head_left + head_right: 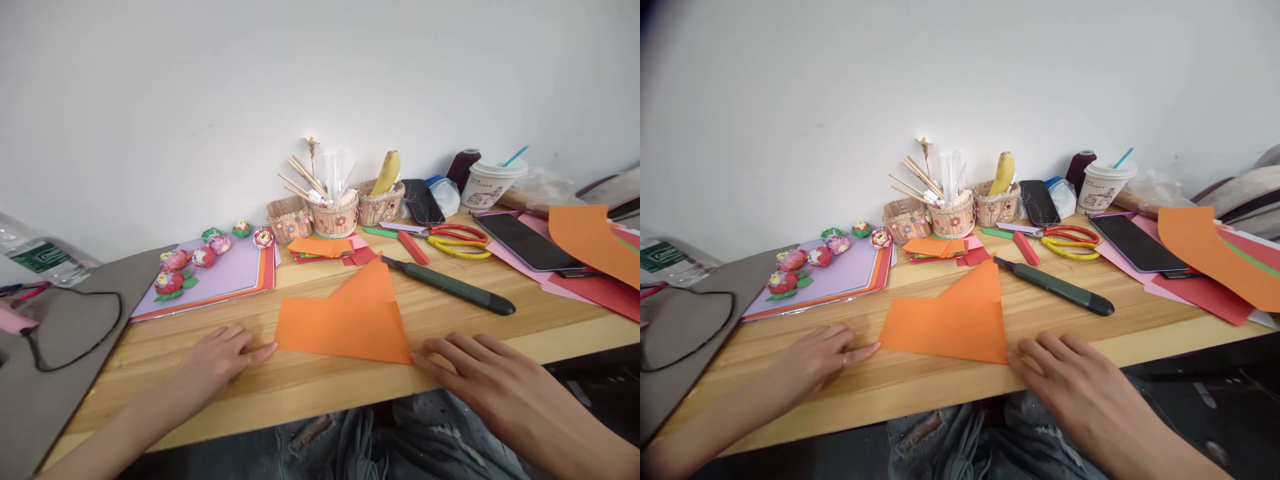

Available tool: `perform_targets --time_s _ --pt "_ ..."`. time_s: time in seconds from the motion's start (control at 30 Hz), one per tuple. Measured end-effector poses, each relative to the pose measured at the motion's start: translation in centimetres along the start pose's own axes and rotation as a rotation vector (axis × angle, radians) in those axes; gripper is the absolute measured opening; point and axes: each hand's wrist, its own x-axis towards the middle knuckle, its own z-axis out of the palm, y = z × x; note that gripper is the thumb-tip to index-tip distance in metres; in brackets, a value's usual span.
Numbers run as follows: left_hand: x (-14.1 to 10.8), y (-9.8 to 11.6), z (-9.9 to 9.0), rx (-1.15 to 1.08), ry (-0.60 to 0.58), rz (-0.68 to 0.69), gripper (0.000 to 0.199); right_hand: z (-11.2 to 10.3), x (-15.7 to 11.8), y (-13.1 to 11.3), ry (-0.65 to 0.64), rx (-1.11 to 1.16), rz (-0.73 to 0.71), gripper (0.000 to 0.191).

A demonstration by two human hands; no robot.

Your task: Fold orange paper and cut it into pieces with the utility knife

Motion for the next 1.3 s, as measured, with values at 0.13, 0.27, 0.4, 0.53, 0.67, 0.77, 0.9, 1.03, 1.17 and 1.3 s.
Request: perform_targets --time_s 0.13,0.27,0.4,0.53,0.67,0.77,0.9,1.03,1.17,1.3 --pt "0.2 -0.2 0.2 -0.04 0.018 0.043 0.053 1.0 3.9 -3.2 0.065 0.041 0.031 0.045" --pt "0.0 -0.3 0.1 0.002 -0.01 0.036 0.054 2.5 6.5 -5.8 0.058 0.082 0.027 0.039" --pt "-0.2 -0.3 0.1 0.012 -0.018 0.03 0.055 2.6 5.3 -5.0 0.055 0.085 0.019 0.046" --pt "0.0 -0.3 0.1 -0.043 0.021 0.01 0.058 1.5 2.3 -2.6 0.048 0.062 0.04 0.047" --pt "0.5 0.0 -0.5 -0.152 0.033 -0.004 0.056 -0.1 -1.1 0.3 0.076 0.002 0.076 0.057" --pt "0.9 0.0 -1.4 -0.281 -0.033 -0.033 0.05 -0.7 -3.3 2.4 0.037 0.057 0.107 0.049" --pt "2.4 -0.2 -2.9 -0.365 0.153 -0.054 0.038 0.3 -3.4 4.9 0.035 0.11 0.44 0.033" --pt "6.8 0.6 -4.2 -0.437 0.311 0.062 0.038 2.6 -0.7 7.2 0.031 0.069 0.59 0.046" --pt "12.7 2.6 -4.1 -0.517 0.096 0.201 0.031 4.8 1.8 8.5 -0.018 0.063 0.62 0.048" --pt "16.8 4.1 -2.6 -0.477 -0.223 0.258 0.067 5.4 2.3 8.3 -0.039 0.09 0.625 0.037"
